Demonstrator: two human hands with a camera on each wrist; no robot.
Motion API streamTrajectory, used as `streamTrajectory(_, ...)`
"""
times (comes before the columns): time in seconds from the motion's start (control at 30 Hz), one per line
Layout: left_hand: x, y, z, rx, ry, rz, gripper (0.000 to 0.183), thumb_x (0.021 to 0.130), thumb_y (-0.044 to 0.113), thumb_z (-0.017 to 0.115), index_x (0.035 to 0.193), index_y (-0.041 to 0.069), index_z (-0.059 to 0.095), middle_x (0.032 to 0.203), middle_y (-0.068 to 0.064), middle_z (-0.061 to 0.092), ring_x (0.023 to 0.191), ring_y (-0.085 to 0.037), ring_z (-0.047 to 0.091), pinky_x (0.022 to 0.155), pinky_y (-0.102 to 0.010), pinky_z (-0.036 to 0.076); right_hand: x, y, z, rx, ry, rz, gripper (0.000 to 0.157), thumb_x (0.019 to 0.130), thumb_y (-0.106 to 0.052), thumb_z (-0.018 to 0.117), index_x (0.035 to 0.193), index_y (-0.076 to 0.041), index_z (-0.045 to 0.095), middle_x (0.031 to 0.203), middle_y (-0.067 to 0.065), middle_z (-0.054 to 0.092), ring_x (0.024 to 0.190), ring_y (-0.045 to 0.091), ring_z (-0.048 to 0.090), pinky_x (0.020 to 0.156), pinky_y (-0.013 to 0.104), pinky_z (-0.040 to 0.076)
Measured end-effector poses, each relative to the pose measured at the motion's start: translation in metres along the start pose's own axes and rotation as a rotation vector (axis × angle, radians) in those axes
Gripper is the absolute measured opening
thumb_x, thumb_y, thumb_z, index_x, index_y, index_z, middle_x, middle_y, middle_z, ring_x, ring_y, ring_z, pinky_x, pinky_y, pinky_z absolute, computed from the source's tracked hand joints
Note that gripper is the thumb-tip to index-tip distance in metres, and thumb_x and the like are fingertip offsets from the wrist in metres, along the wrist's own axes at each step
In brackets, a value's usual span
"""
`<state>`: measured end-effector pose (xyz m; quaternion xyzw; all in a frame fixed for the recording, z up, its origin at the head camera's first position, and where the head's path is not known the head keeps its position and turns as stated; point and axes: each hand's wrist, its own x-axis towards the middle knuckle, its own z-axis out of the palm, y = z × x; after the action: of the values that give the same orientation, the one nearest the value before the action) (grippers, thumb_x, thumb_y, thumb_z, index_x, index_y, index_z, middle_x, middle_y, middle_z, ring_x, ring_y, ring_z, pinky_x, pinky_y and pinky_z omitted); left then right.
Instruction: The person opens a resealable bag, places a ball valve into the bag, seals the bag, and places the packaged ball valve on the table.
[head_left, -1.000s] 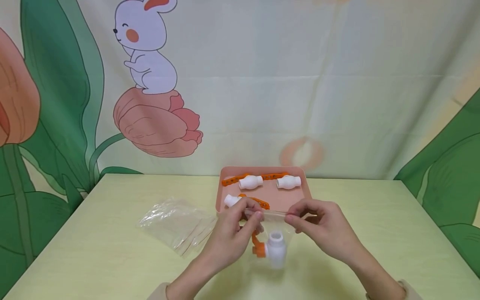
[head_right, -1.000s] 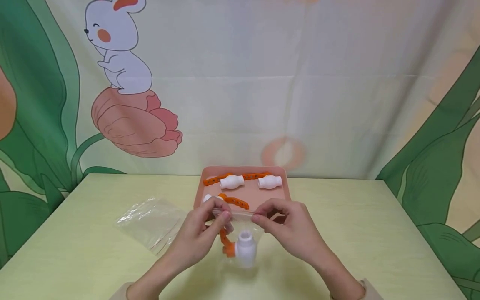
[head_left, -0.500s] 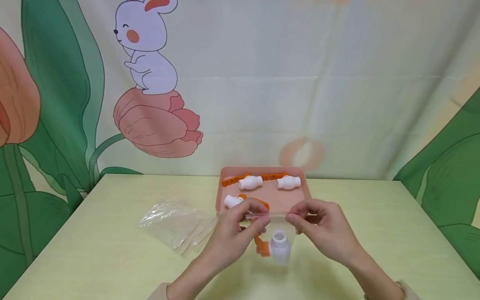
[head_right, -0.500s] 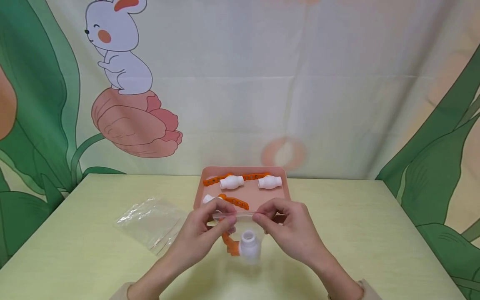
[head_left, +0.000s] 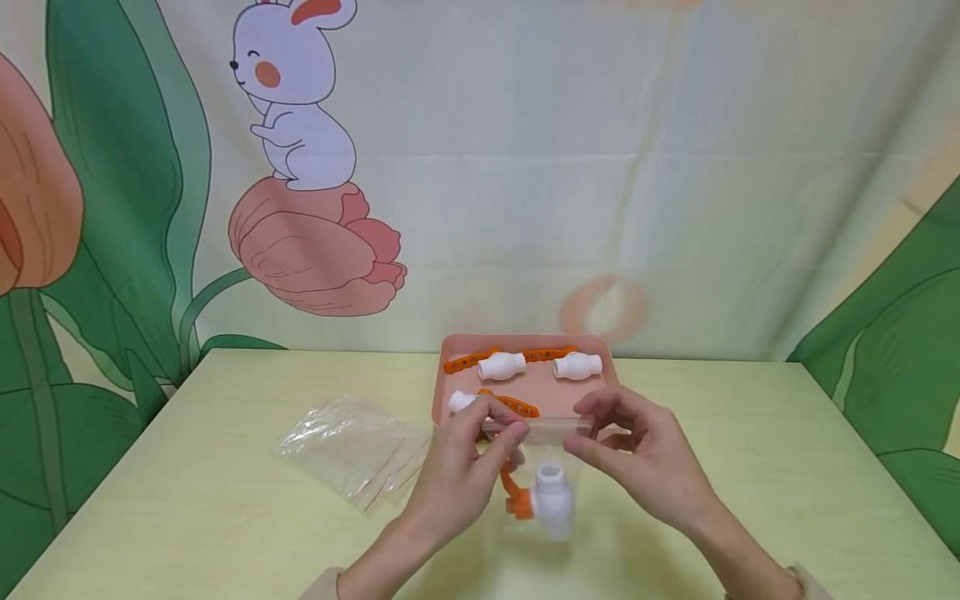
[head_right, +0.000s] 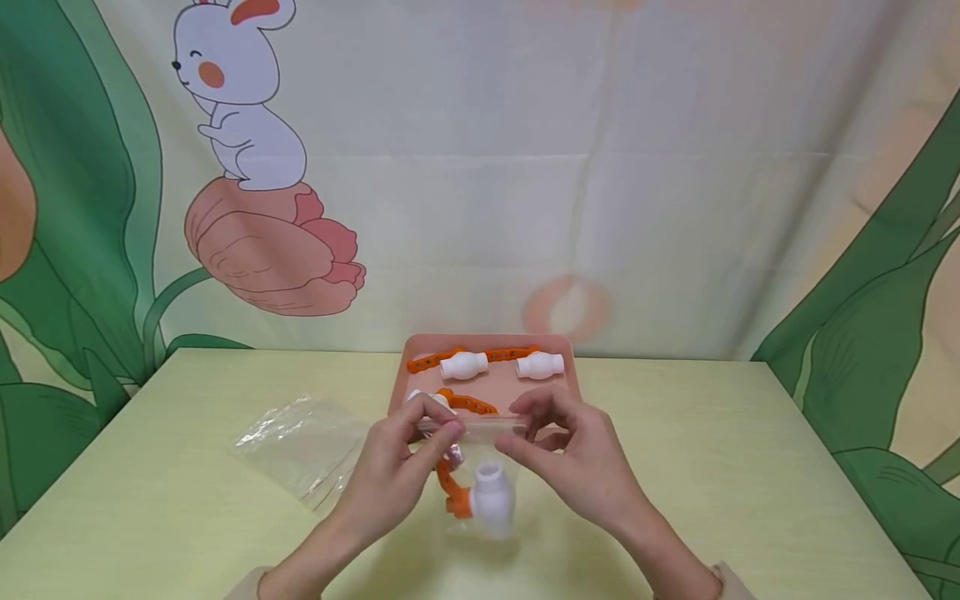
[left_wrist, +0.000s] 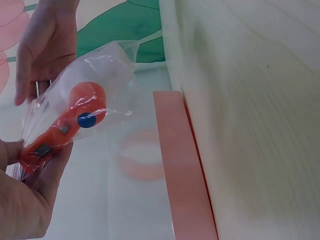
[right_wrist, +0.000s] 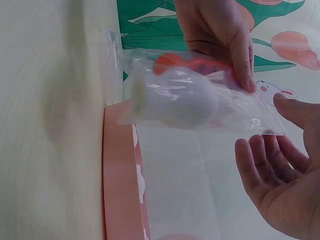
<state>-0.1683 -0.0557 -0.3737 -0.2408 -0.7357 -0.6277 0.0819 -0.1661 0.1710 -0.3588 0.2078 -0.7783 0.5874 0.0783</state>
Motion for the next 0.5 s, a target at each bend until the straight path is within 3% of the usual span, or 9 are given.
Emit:
streamTrajectory(0.1,0.000,-0.001,-0.001,0.005,0.042,0.002,0.005,0.102,0.006,0.064,0.098,0.008,0.061,0.085,-0.003,0.065,0.070,-0.022,0.066,0.062,-0.033,0.060,-0.002,0.002,0.000,0.006,0.026,0.013,0.037,0.084,-0.010,0.087,0.109,-0.007,0.060,0.101,0.011,0.062,0.089,0.024,0.064,0.076,0.033,0.060)
streamTrajectory(0.23,0.001,-0.002,-0.001,-0.018,0.063,0.002,0.006,0.103,0.005,0.061,0.099,0.007,0.057,0.087,-0.007,0.063,0.068,-0.024,0.065,0.060,-0.033,0.059,-0.004,0.006,0.002,-0.029,0.019,0.001,0.035,0.082,-0.013,0.089,0.103,-0.009,0.061,0.101,0.007,0.061,0.090,0.025,0.064,0.080,0.034,0.059)
streamTrajectory(0.37,0.003,-0.003,-0.001,-0.037,0.066,-0.003,0.007,0.103,0.002,0.060,0.099,0.004,0.055,0.085,-0.011,0.062,0.067,-0.025,0.065,0.061,-0.033,0.060,-0.007,0.012,0.006,-0.175,0.006,-0.095,0.033,0.080,-0.020,0.092,0.102,-0.017,0.067,0.099,-0.004,0.066,0.090,0.019,0.064,0.081,0.033,0.058)
streamTrajectory(0.5,0.003,-0.005,0.000,-0.040,0.076,-0.008,0.007,0.103,0.002,0.060,0.099,0.002,0.055,0.081,-0.012,0.062,0.065,-0.027,0.065,0.061,-0.034,0.060,-0.009,0.016,0.013,-0.320,0.025,-0.197,0.046,0.076,-0.023,0.094,0.113,-0.021,0.067,0.103,-0.012,0.066,0.091,0.012,0.061,0.080,0.034,0.056)
